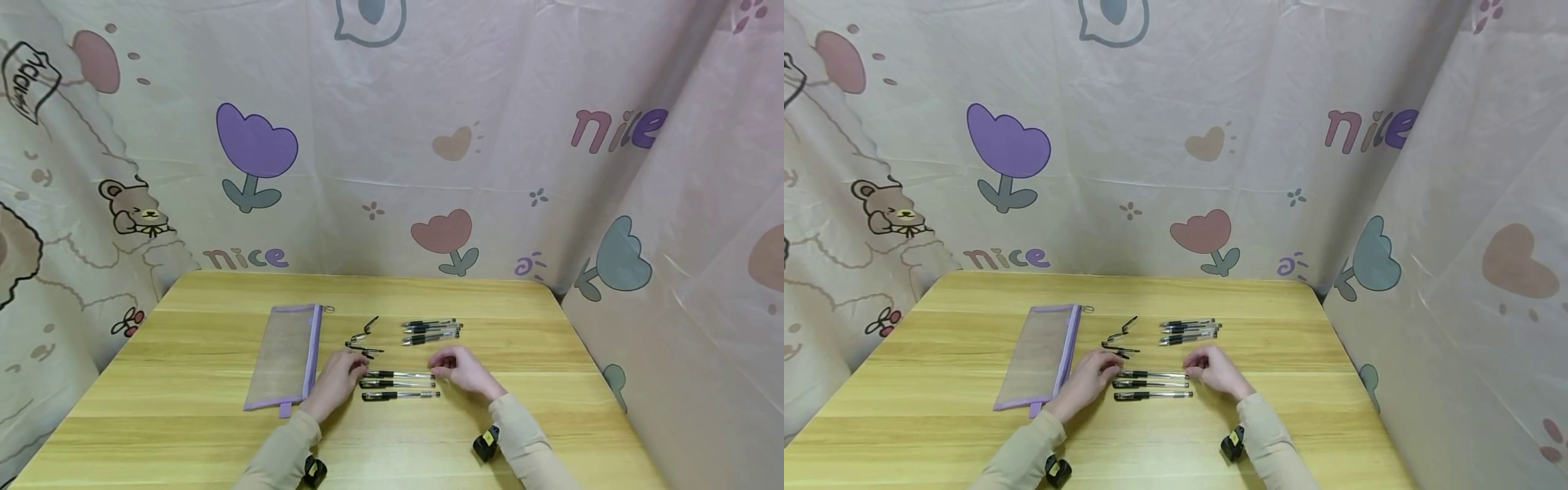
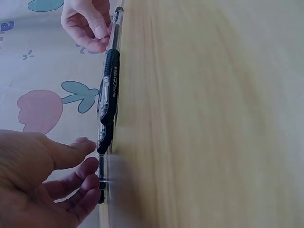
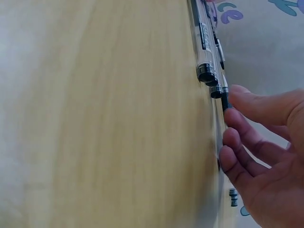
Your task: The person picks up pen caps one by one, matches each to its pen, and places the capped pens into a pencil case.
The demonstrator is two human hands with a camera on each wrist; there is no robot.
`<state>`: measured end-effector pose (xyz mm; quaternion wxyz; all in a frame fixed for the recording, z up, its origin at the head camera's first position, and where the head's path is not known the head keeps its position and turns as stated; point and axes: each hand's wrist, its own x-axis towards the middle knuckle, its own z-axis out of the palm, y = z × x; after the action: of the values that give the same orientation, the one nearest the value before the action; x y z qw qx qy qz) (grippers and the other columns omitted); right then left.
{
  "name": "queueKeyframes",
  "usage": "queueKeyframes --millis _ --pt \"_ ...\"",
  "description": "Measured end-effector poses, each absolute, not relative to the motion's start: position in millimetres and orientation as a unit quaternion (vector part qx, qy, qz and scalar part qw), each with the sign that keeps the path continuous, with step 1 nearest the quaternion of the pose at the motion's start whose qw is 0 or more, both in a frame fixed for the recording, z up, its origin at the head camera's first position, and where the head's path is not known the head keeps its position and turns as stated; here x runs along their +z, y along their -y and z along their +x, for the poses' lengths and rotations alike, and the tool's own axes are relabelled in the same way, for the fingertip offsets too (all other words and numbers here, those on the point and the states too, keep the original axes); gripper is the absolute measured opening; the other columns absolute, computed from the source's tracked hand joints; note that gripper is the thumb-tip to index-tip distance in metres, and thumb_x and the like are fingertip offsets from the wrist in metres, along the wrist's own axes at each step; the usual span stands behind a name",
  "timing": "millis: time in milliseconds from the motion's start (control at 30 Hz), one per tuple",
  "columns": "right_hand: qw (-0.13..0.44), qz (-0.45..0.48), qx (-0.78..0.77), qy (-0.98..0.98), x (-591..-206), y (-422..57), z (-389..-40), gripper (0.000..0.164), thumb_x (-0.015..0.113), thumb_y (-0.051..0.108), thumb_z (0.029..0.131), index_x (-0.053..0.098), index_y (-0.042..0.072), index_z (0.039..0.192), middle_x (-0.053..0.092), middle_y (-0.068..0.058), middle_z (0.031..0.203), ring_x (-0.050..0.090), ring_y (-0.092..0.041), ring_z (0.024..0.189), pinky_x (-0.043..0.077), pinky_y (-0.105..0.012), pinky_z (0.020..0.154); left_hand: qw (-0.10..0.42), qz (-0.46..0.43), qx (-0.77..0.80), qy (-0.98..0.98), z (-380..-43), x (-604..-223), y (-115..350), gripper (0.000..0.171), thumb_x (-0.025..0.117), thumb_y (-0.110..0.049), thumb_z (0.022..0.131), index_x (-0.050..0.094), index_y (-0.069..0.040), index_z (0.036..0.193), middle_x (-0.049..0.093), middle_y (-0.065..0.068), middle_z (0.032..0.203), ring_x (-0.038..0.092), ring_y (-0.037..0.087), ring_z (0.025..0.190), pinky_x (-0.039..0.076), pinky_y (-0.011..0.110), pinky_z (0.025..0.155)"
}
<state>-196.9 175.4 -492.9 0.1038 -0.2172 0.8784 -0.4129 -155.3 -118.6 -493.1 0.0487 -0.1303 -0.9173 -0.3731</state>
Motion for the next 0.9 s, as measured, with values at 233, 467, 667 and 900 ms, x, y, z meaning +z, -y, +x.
queueKeyframes --millis 233,467,667,900 --pt "0.025 -0.172 -0.466 -0.868 -496.7 -177.9 -209.2 0.023 0.073 0.004 0.087 0.071 -0.003 0.109 0.072 -0.017 0.101 0.061 -0.009 0.084 0.052 -0.018 0.074 0.08 -0.111 -0.391 0.91 -154.3 -490.6 119.4 0.016 0.067 -0.006 0.094 0.072 -0.005 0.108 0.067 0.006 0.1 0.061 0.021 0.096 0.054 0.045 0.088" --pt "-0.024 -0.115 -0.465 -0.878 -499.6 -178.4 -225.4 0.026 0.075 0.0 0.084 0.072 0.0 0.11 0.072 -0.014 0.102 0.062 -0.014 0.088 0.051 -0.019 0.078 0.095 -0.1 -0.423 0.896 -153.1 -487.0 121.2 0.022 0.069 -0.008 0.092 0.071 -0.005 0.114 0.069 0.011 0.109 0.063 0.031 0.106 0.05 0.054 0.097" --pt "-0.046 -0.101 -0.446 -0.888 -500.9 -179.1 -237.8 0.021 0.077 -0.001 0.083 0.075 0.0 0.104 0.072 -0.015 0.102 0.063 -0.021 0.09 0.051 -0.027 0.081 0.098 -0.105 -0.43 0.891 -152.5 -485.6 121.7 0.024 0.07 -0.008 0.092 0.07 -0.004 0.116 0.069 0.014 0.111 0.062 0.033 0.108 0.049 0.055 0.098" --pt "-0.048 -0.083 -0.405 -0.909 -502.2 -176.8 -245.6 0.02 0.079 0.006 0.082 0.077 0.007 0.102 0.069 -0.013 0.109 0.061 -0.03 0.106 0.046 -0.051 0.1 0.102 -0.107 -0.428 0.891 -152.1 -486.2 121.4 0.024 0.07 -0.007 0.092 0.071 -0.004 0.115 0.07 0.014 0.11 0.062 0.034 0.108 0.049 0.055 0.098"
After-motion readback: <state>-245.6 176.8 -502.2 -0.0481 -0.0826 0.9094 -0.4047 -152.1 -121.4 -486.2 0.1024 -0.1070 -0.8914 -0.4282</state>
